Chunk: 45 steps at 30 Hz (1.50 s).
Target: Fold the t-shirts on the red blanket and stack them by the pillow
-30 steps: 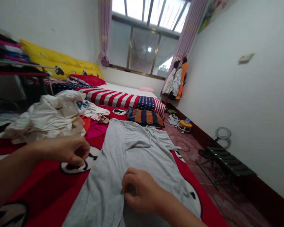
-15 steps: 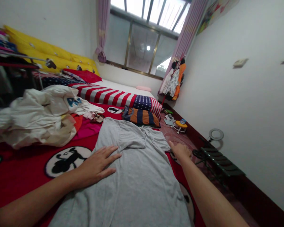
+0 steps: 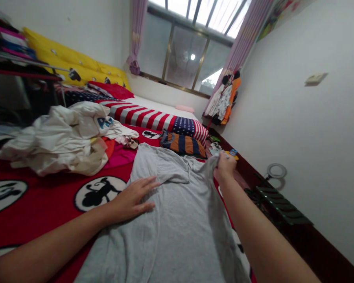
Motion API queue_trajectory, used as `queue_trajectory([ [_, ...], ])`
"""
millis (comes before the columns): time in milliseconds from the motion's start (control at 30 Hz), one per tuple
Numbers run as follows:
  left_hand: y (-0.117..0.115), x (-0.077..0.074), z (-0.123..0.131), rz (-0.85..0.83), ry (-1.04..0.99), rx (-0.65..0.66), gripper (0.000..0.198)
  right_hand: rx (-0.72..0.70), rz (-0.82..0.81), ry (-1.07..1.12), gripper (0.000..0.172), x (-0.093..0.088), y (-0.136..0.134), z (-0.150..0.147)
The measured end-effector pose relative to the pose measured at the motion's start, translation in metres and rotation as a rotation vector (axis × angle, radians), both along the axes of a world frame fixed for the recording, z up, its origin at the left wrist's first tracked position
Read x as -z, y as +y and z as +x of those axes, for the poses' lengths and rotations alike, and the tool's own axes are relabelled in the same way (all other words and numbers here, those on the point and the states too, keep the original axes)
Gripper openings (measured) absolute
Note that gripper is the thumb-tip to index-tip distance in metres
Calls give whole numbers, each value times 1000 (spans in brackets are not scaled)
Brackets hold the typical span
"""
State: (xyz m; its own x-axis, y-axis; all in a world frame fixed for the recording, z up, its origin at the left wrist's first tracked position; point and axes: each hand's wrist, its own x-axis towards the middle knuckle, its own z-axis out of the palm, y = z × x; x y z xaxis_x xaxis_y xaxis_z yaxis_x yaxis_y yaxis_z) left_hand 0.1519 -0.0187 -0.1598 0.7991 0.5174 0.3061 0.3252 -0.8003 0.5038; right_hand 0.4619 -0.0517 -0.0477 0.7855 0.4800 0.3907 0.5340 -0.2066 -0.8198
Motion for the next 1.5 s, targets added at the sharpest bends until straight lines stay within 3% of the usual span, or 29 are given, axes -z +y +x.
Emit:
queue_trajectory([
  [100,8,-1,-4,-168,-275,-34,58,-210,-23,0,28,-10,28,-51],
  [167,14,2,-5,-308,-409,-68,63,-444,-91,24,29,-6,34,-83],
  [233,19,6,-6,-434,-480,-88,69,-715,-158,56,34,2,26,-103],
  [300,22,11,-5,-486,-511,-94,70,-842,-205,46,38,13,4,-105],
  [533,23,13,-1,-386,-469,-122,70,-641,-536,-174,33,47,-138,-52],
  [667,24,12,-1,-394,-455,-140,71,-543,-699,-329,27,60,-212,-53],
  [800,26,10,1,-288,-354,-189,72,-404,-739,-460,34,70,-257,-54],
  [933,35,-2,9,-62,-153,-211,71,-370,-756,-462,12,80,-278,-39],
  [1067,48,-21,25,86,17,-213,42,-348,-643,-424,20,79,-283,-34],
  [1200,57,-34,38,34,-26,-242,22,-353,-501,-368,22,68,-278,-49],
  [1500,74,-59,34,-91,-285,-378,33,-624,-359,-257,15,31,-267,-99],
])
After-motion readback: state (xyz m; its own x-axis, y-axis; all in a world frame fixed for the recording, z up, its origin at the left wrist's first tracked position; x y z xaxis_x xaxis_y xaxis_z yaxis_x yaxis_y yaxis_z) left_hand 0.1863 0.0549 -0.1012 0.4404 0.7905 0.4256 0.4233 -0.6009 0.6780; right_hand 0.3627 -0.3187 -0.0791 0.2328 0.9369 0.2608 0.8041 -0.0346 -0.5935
